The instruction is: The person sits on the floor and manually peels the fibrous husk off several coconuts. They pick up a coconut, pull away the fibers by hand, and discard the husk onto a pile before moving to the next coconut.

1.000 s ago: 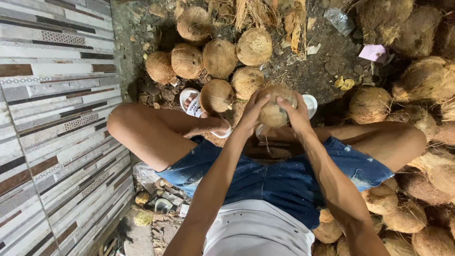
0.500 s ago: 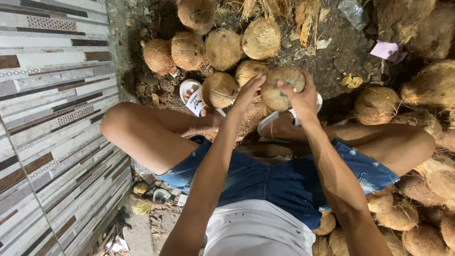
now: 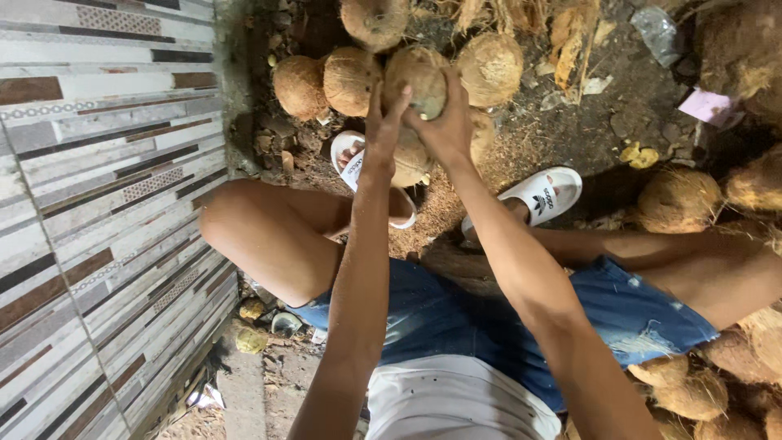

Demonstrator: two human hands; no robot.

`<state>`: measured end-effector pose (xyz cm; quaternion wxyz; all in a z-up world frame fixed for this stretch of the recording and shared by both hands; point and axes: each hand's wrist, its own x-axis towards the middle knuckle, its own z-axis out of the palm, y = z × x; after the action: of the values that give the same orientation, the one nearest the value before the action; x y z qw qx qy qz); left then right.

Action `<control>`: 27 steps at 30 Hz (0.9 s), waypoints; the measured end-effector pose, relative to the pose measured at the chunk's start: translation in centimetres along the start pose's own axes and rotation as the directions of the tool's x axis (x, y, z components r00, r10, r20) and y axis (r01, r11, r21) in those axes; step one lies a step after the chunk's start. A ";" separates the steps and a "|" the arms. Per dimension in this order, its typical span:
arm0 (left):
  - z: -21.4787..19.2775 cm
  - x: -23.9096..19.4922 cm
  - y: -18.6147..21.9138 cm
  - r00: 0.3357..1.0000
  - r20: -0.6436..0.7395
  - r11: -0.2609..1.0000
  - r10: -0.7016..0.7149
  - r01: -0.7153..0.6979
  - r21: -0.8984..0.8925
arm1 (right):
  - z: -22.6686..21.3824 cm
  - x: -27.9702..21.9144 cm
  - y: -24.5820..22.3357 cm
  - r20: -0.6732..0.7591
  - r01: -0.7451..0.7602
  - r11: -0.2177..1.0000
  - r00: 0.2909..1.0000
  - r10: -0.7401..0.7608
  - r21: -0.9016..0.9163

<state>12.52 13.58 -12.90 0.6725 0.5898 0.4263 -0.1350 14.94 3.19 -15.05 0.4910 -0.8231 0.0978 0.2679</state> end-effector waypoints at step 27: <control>-3.0 0.4 -1.4 0.964 -0.231 0.983 -0.130 0.094 -0.160 | 4.3 0.8 -1.7 0.339 0.349 0.872 0.912 -0.231 -0.344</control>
<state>10.51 16.04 -13.95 0.6487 0.5254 0.5463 -0.0685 14.85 7.85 -15.86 0.3577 -0.8628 -0.1568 0.3209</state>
